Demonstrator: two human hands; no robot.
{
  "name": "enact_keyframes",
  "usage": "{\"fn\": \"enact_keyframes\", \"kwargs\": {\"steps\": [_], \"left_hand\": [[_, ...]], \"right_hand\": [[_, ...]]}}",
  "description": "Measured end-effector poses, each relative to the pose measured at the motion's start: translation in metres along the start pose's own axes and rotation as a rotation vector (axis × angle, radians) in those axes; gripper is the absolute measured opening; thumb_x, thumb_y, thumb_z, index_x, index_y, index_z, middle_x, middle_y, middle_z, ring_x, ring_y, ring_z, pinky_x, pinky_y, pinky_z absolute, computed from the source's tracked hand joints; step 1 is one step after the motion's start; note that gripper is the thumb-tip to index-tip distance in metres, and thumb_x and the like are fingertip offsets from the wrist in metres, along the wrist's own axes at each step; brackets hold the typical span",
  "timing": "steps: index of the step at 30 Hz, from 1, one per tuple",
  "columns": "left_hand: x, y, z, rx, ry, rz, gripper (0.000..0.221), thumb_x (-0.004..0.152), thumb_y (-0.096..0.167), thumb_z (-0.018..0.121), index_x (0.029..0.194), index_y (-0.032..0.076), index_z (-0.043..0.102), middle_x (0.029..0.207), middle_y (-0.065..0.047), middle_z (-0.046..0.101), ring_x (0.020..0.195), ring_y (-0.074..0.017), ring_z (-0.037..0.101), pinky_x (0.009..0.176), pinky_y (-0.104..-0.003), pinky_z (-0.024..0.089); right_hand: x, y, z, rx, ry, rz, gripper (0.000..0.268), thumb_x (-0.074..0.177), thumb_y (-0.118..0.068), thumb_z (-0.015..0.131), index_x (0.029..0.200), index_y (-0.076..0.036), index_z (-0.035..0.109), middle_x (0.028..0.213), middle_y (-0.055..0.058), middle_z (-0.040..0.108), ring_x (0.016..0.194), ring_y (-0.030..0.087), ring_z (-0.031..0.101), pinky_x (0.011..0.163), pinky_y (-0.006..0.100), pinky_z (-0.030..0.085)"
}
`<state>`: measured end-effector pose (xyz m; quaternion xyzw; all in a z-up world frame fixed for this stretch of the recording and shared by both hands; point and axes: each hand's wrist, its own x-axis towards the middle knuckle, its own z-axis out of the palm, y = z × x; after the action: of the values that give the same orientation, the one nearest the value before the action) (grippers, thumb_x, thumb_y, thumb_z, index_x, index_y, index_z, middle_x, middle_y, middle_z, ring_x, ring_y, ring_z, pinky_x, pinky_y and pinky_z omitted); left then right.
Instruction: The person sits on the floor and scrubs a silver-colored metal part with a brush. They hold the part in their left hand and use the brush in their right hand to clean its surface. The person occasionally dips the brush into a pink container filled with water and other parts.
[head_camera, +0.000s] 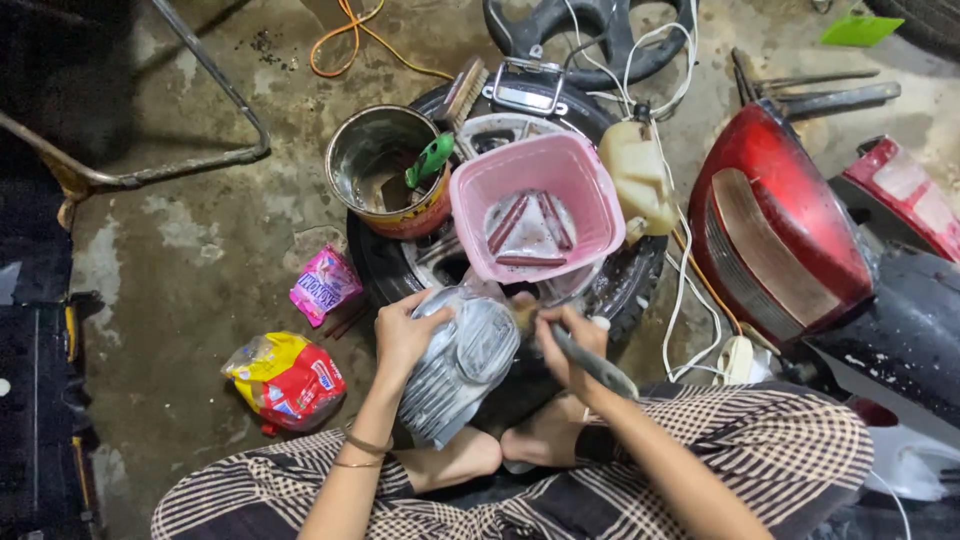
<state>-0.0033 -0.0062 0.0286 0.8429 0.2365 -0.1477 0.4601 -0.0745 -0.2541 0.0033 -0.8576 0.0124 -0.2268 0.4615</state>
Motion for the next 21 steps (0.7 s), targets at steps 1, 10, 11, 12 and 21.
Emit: {"fn": "enact_keyframes", "kwargs": {"steps": [1,10,11,12,21], "left_hand": [[-0.002,-0.005,-0.001,0.003,-0.003,-0.002,0.057,0.06,0.033,0.093,0.113,0.019,0.08,0.108,-0.017,0.077,0.108,-0.0379,0.07,0.08,-0.043,0.058],[0.004,-0.008,0.003,0.005,0.003,0.013,0.053,0.063,0.031,0.092,0.113,0.019,0.08,0.109,-0.019,0.076,0.109,-0.0399,0.069,0.081,-0.045,0.058],[0.003,-0.009,0.003,0.011,-0.001,-0.007,0.055,0.062,0.033,0.093,0.114,0.02,0.08,0.108,-0.016,0.077,0.109,-0.0378,0.07,0.082,-0.043,0.058],[0.005,-0.006,0.005,0.01,-0.001,-0.023,0.056,0.061,0.035,0.093,0.114,0.021,0.08,0.107,-0.014,0.078,0.108,-0.0356,0.071,0.083,-0.041,0.058],[0.0,0.0,0.006,0.024,0.0,-0.027,0.056,0.062,0.034,0.092,0.116,0.02,0.079,0.11,-0.016,0.077,0.11,-0.0363,0.069,0.084,-0.044,0.059]], "right_hand": [[-0.015,-0.001,0.001,-0.001,0.0,0.005,0.009,0.084,-0.009,0.077,0.087,-0.017,0.074,0.062,0.006,0.071,0.058,0.026,0.07,0.057,0.032,0.053],[-0.007,-0.006,0.004,0.121,-0.03,-0.065,0.009,0.084,-0.009,0.076,0.08,-0.017,0.077,0.06,0.001,0.071,0.052,0.021,0.068,0.054,0.03,0.054],[-0.007,-0.014,0.001,0.131,-0.044,-0.139,0.008,0.083,-0.013,0.077,0.079,-0.02,0.076,0.06,-0.003,0.07,0.051,0.018,0.067,0.055,0.027,0.054],[-0.003,-0.021,-0.003,0.138,-0.059,-0.222,0.008,0.081,-0.017,0.078,0.077,-0.022,0.075,0.061,-0.008,0.069,0.051,0.014,0.066,0.055,0.024,0.054],[0.012,-0.029,-0.007,0.13,-0.025,-0.108,0.008,0.084,-0.009,0.075,0.081,-0.017,0.076,0.061,0.001,0.069,0.054,0.024,0.068,0.056,0.03,0.054]]}}
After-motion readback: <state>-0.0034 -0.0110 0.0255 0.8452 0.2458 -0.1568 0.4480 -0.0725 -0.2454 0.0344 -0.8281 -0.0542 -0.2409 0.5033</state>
